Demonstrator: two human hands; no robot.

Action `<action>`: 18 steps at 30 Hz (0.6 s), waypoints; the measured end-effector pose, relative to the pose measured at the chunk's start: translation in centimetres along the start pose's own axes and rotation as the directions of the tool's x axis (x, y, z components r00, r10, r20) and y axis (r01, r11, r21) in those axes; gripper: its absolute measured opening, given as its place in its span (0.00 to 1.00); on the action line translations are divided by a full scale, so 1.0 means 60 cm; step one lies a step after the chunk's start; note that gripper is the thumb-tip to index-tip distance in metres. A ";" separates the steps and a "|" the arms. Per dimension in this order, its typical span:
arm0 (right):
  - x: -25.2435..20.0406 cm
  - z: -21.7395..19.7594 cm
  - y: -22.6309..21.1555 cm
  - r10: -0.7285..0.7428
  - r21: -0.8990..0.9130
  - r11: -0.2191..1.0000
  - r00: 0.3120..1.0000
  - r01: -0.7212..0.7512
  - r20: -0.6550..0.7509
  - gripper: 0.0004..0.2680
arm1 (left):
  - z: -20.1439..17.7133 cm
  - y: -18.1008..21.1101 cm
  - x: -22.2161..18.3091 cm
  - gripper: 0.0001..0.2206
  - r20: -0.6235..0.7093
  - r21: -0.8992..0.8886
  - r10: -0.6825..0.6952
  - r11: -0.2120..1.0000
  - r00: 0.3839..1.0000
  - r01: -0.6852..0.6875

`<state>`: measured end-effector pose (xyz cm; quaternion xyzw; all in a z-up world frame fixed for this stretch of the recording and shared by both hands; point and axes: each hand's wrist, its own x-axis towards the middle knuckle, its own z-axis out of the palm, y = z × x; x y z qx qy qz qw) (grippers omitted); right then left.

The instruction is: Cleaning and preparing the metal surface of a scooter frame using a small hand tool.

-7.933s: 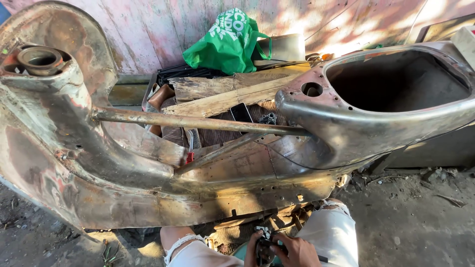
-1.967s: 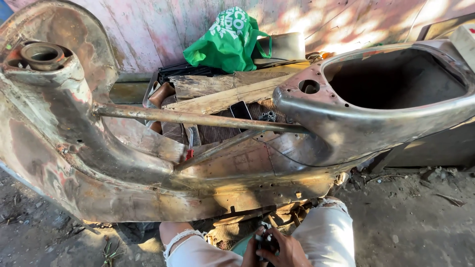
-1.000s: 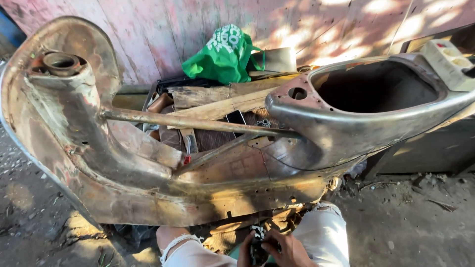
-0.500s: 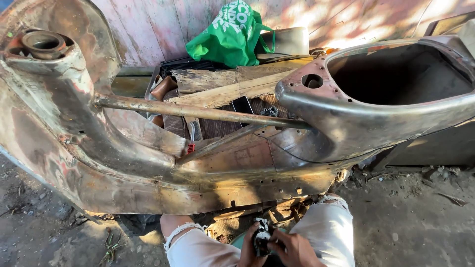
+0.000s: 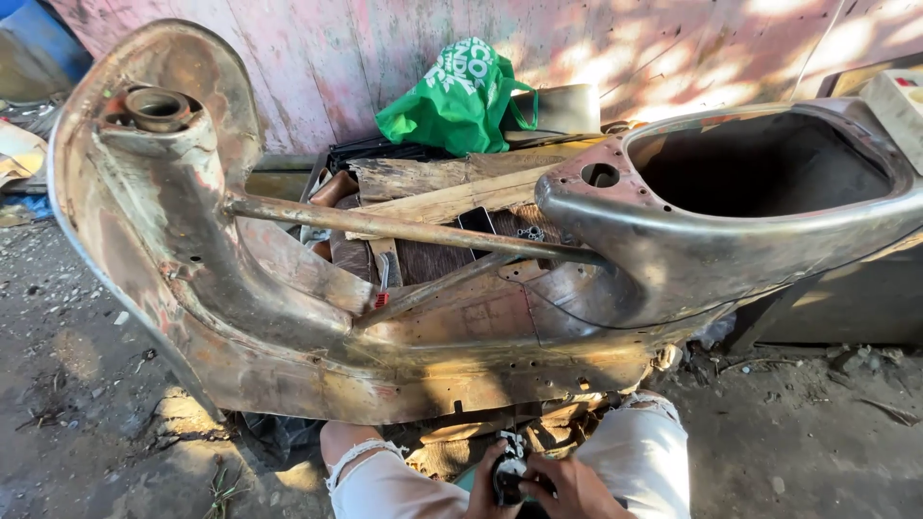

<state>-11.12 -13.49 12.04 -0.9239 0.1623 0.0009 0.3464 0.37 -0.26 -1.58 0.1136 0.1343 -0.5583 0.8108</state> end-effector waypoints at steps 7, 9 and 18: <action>-0.014 0.023 0.010 -0.008 0.084 0.996 0.998 0.003 0.060 0.07 | -0.010 -0.005 -0.006 0.18 0.014 0.133 0.072 0.988 0.997 -0.073; -0.003 0.005 -0.011 0.075 0.017 0.997 0.997 -0.075 -0.029 0.06 | 0.013 0.004 -0.007 0.18 -0.025 0.114 0.067 0.991 0.997 -0.064; -0.023 -0.015 -0.048 0.097 0.030 0.995 0.988 -0.094 -0.118 0.06 | 0.093 -0.002 -0.057 0.18 0.025 0.180 0.126 0.975 0.992 -0.129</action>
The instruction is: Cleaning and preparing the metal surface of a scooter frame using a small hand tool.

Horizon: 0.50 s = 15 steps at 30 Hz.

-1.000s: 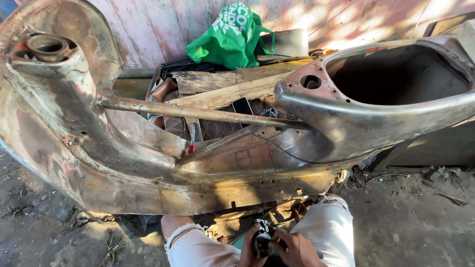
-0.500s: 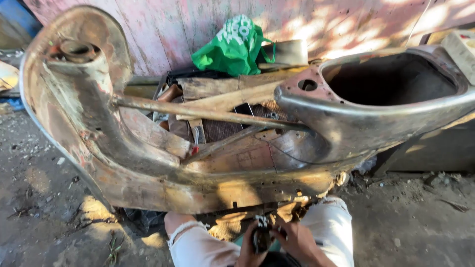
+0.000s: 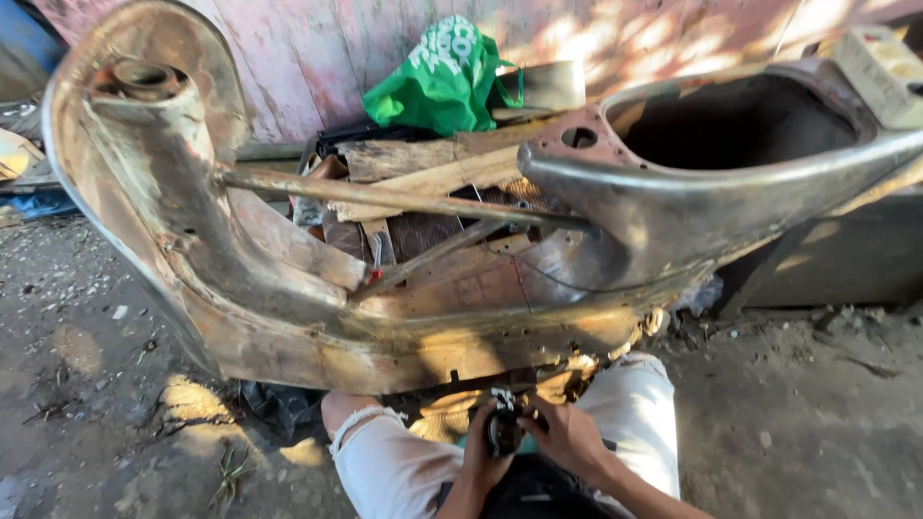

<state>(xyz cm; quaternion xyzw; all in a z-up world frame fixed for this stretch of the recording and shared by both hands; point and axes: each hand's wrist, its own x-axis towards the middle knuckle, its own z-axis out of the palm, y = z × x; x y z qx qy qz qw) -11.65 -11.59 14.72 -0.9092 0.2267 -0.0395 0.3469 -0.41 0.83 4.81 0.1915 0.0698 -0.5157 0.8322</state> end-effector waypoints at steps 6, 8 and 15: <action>-0.021 0.020 -0.005 0.038 -0.029 0.999 0.999 -0.039 -0.026 0.07 | 0.008 0.009 -0.019 0.13 0.038 0.097 0.068 0.993 0.997 -0.072; -0.021 0.024 0.003 0.013 -0.073 0.997 0.993 -0.022 -0.114 0.08 | 0.013 0.008 -0.023 0.16 0.017 0.103 0.066 0.992 0.998 -0.067; -0.027 -0.006 -0.026 -0.104 -0.097 0.990 0.994 0.100 -0.033 0.04 | -0.007 0.013 0.001 0.17 -0.049 0.048 0.014 0.999 0.999 -0.011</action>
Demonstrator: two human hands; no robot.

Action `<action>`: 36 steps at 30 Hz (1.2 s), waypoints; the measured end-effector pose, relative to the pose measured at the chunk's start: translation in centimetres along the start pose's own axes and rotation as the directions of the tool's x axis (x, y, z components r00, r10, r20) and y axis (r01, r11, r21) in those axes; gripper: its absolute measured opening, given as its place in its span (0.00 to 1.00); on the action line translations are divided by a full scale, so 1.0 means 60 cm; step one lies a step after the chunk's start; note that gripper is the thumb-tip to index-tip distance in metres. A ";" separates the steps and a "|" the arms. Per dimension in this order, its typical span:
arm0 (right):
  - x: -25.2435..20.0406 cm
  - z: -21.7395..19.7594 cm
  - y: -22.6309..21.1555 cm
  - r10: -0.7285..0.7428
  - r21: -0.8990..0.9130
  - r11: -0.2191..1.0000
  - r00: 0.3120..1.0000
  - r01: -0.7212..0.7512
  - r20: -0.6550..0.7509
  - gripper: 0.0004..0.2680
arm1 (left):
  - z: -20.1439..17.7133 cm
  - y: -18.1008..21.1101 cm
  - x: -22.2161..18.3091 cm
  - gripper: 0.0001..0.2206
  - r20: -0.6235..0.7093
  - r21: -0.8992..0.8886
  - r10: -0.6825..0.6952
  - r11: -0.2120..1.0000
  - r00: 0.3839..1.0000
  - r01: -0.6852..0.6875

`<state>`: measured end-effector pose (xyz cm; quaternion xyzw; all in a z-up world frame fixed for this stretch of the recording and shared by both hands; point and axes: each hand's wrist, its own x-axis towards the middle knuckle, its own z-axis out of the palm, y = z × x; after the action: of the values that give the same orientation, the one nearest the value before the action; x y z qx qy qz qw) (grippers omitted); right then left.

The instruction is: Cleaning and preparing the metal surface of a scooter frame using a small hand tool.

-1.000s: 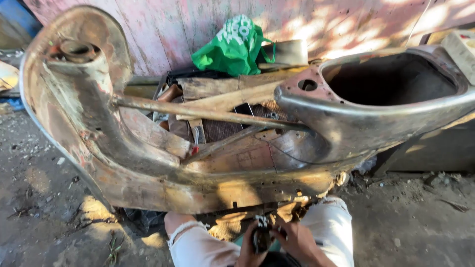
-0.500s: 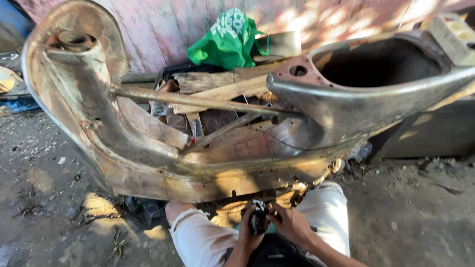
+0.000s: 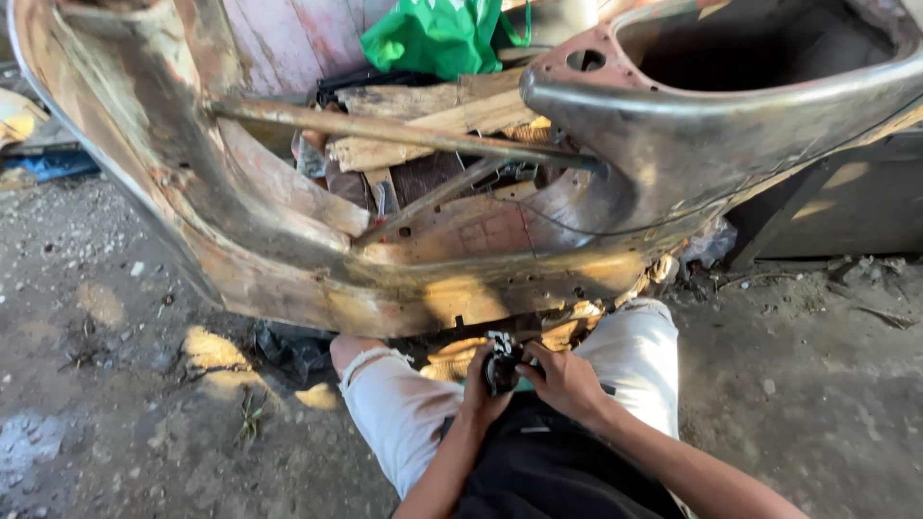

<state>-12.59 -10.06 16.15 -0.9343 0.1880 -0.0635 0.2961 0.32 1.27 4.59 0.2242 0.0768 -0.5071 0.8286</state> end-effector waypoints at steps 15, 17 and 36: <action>-0.011 0.003 0.004 -0.028 0.169 0.985 0.999 0.021 0.039 0.06 | 0.015 0.001 -0.025 0.17 -0.030 -0.067 -0.037 0.997 0.999 0.035; -0.010 0.010 0.007 -0.043 0.197 0.980 0.996 0.029 0.071 0.06 | 0.006 -0.001 -0.024 0.18 -0.029 -0.056 -0.073 0.996 0.997 0.071; 0.043 0.114 0.076 0.313 0.347 0.882 0.947 -0.319 0.075 0.31 | -0.031 -0.029 0.034 0.24 -0.084 0.109 -0.148 0.982 0.985 0.157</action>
<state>-10.08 -10.87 7.97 -0.8228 0.3205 -0.0397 0.4677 -0.05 -0.21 1.72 0.2843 0.0956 -0.5639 0.7695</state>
